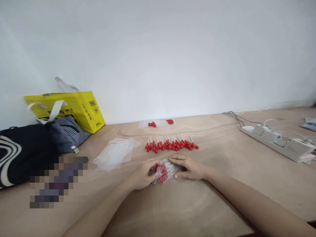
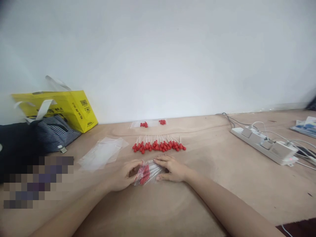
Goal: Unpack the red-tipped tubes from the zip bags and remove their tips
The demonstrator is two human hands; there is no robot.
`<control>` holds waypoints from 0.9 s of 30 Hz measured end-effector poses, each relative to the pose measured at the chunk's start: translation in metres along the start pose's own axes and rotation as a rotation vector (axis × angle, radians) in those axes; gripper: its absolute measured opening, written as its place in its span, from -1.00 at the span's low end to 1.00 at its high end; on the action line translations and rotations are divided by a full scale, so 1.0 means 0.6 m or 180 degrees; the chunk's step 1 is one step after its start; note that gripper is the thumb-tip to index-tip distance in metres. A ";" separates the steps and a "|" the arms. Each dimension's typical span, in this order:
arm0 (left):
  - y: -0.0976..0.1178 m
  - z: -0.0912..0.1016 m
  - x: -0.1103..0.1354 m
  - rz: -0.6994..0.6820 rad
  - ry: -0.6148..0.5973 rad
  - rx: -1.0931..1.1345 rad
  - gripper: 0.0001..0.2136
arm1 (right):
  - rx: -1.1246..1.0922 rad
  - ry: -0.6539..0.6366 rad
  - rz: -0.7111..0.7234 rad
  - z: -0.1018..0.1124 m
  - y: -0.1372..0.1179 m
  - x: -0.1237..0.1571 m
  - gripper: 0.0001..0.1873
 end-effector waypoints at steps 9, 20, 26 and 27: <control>0.020 -0.014 0.007 -0.0351 -0.0050 -0.1132 -0.84 | 0.0126 0.0033 0.0002 -0.002 -0.001 -0.002 -0.31; 0.013 0.001 0.002 -0.0264 0.0098 -0.1057 -0.90 | 0.0430 -0.0053 0.0111 -0.005 -0.004 0.000 -0.27; 0.004 -0.001 0.007 -0.0404 -0.0015 -0.0658 -0.86 | 0.0554 -0.0080 0.0053 -0.005 0.001 0.000 -0.25; 0.001 -0.003 0.008 -0.0389 -0.0032 -0.0651 -0.85 | 0.0563 -0.0086 0.0045 -0.005 0.002 0.000 -0.25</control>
Point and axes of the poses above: each hand's wrist, its own x-axis away from the middle knuckle, its own z-axis out of the back of the hand, y = z × x, the point moved 9 cm from there along -x, towards the middle knuckle, and after that the axes turned 10 degrees about y, right-handed, at the moved point
